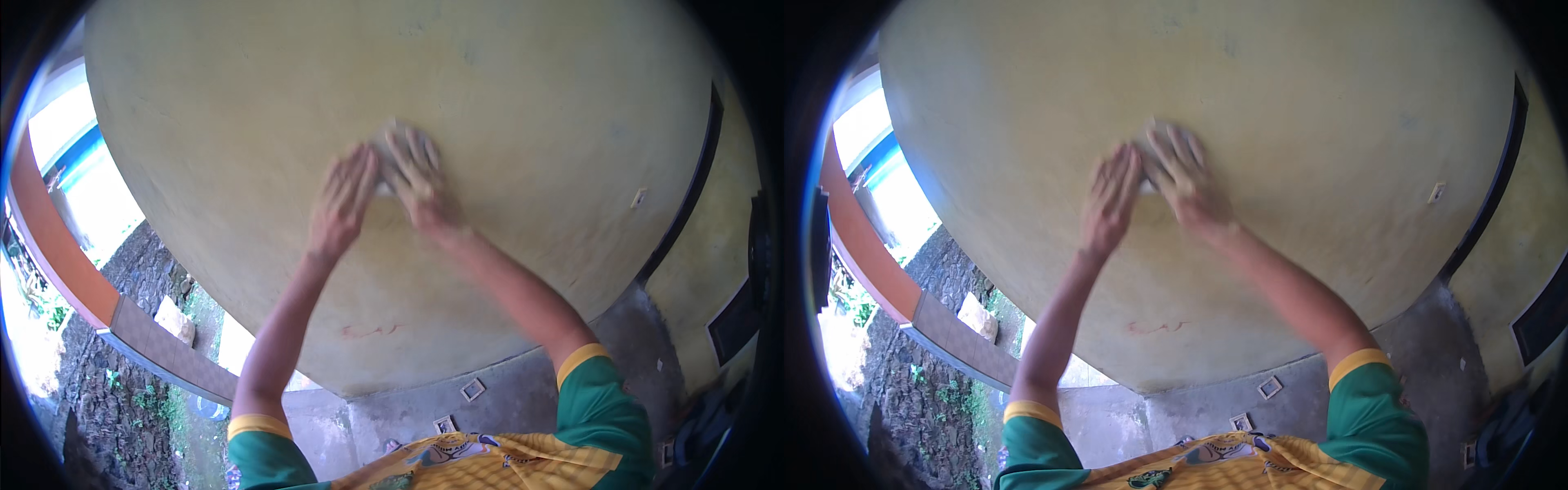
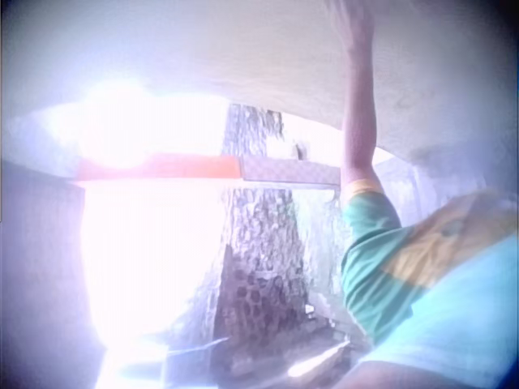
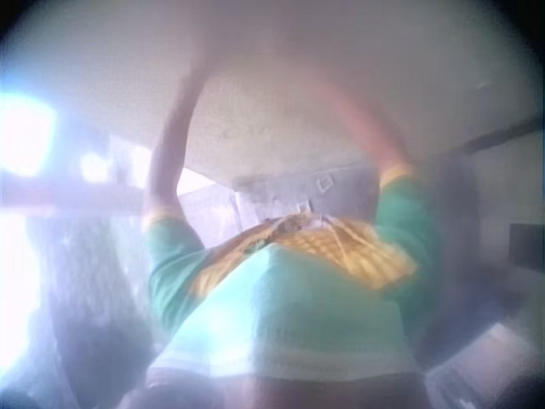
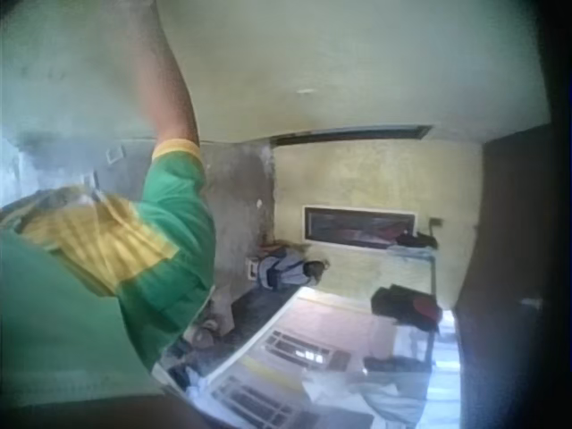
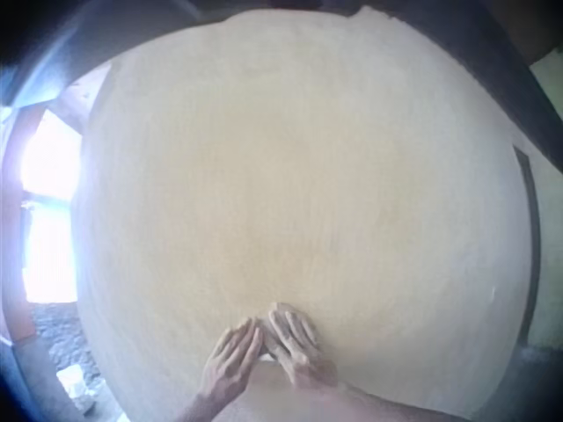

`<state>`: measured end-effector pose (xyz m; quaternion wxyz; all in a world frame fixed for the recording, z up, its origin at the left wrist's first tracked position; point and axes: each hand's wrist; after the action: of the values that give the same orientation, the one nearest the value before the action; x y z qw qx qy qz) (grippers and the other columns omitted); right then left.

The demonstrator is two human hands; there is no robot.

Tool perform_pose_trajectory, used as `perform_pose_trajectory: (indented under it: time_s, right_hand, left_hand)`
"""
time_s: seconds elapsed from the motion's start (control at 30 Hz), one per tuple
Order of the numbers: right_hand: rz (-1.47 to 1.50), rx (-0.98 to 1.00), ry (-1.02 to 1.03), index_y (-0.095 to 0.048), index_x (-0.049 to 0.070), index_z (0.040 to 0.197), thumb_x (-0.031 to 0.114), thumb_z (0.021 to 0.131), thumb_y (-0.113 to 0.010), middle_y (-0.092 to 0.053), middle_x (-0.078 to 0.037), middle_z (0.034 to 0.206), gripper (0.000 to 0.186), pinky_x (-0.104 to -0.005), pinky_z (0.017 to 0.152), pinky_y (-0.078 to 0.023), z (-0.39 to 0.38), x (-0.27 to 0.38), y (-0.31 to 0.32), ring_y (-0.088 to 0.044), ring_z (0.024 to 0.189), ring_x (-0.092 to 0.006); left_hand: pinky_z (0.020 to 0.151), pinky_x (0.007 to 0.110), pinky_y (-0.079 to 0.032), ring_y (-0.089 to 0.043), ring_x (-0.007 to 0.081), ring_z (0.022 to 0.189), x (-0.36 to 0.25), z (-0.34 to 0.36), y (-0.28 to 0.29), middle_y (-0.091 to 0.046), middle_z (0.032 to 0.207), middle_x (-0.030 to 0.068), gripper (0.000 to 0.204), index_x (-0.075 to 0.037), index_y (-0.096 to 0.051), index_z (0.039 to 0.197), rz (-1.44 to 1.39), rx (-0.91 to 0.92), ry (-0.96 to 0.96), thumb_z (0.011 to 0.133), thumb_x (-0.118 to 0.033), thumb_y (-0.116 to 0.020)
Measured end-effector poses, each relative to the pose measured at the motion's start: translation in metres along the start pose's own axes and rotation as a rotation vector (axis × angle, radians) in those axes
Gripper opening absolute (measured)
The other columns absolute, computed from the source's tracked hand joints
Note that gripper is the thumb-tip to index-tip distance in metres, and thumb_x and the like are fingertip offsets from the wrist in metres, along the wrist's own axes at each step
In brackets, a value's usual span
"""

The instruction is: The person wipes a large, curved, beige wall surface using a small cloth or paper towel held in the right hand. The person moves the cloth in repetitive strokes across the wall while occasionally using the left hand to steady the surface.

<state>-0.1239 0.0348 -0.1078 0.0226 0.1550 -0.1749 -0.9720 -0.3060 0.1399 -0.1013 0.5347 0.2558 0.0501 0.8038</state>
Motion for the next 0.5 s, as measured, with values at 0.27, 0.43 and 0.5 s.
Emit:
perform_pose_trajectory:
  time_s: [0.27, 0.43, 0.5]
  right_hand:
    - [-0.090, -0.142, 0.107, -0.054, -0.005, 0.152, 0.002, 0.096, -0.051, -0.036, -0.029, 0.168, 0.056, -0.0545, 0.132, -0.022, 0.156, -0.036, 0.047, -0.027, 0.160, -0.0451]
    - [0.032, 0.008, 0.018, -0.057, 0.010, 0.156, 0.011, 0.097, -0.061, -0.037, -0.018, 0.171, 0.059, -0.0599, 0.130, -0.025, 0.020, 0.019, -0.008, -0.031, 0.159, -0.0446]
    - [-0.006, 0.091, -0.019, -0.055, 0.010, 0.157, 0.011, 0.096, -0.062, -0.035, -0.019, 0.172, 0.062, -0.0605, 0.129, -0.025, -0.018, 0.042, -0.017, -0.030, 0.159, -0.0460]
  left_hand:
    - [0.127, 0.053, -0.034, -0.045, 0.0385, 0.152, 0.071, 0.135, 0.057, -0.051, 0.160, 0.0215, 0.065, 0.002, -0.045, 0.158, 0.157, -0.210, -0.176, 0.094, 0.004, -0.056]
    - [0.129, 0.053, -0.030, -0.040, 0.0353, 0.156, 0.019, -0.011, 0.019, -0.047, 0.164, 0.0214, 0.068, 0.002, -0.044, 0.160, 0.016, 0.011, -0.009, 0.094, 0.004, -0.055]
    - [0.129, 0.052, -0.031, -0.040, 0.0346, 0.157, -0.002, -0.041, 0.016, -0.047, 0.164, 0.0210, 0.067, 0.002, -0.043, 0.161, -0.003, 0.087, 0.047, 0.094, 0.004, -0.054]
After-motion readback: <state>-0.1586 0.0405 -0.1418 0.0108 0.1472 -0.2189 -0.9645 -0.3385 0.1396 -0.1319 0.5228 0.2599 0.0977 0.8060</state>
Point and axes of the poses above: each hand's wrist, its own z-axis towards the middle knuckle, its own y-axis out of the back of the hand, x = y × z
